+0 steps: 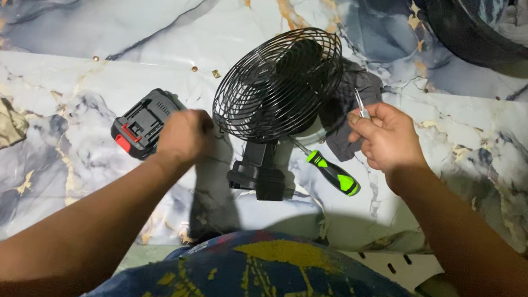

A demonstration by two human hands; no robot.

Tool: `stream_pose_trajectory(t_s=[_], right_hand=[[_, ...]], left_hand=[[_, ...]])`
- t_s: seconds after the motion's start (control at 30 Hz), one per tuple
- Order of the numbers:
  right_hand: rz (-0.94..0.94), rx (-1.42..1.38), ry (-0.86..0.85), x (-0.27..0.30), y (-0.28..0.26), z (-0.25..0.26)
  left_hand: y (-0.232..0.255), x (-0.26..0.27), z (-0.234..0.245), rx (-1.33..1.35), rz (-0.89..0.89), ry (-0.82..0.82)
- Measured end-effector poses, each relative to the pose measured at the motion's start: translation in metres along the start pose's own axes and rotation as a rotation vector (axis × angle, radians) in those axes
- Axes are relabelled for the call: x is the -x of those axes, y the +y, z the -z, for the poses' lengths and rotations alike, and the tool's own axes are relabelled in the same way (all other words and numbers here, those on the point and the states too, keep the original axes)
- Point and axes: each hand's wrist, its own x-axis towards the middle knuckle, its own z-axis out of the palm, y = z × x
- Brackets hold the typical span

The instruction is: The person assembles a small black table fan by attaching the front wire cage to the fan head. They use a small screwdriver to tighten screws at multiple points around the cage rim, then rotate the fan to access and secure additional screws.

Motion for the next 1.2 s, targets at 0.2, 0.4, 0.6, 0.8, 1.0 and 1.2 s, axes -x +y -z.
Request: stream_pose_trajectory(t_s=[0.2,0.4,0.6,0.8,1.0,1.2], right_hand=[[-0.050,-0.031,0.052,-0.014,-0.004,0.005],[0.008,-0.055,0.003,-0.020,-0.012,0.018],[0.055,0.047,0.013,-0.015,-0.012,0.032],[0.023,-0.030,0.011,-0.015,-0.027,0.008],[-0.069,-0.121,-0.074,-0.022,-0.057,-0.043],[-0.099,-0.216,-0.197,-0.034,-0.057,-0.050]], left_hand=[[0.007,-0.075,0.023,-0.082,-0.033,0.157],[0.004,-0.130,0.021,-0.251,-0.186,0.046],[0.000,-0.126,0.012,-0.167,-0.245,0.028],[-0.001,-0.130,0.012,-0.075,-0.100,0.040],[-0.024,-0.134,-0.007,0.527,0.285,0.069],[-0.026,-0.126,-0.023,1.056,0.427,-0.361]])
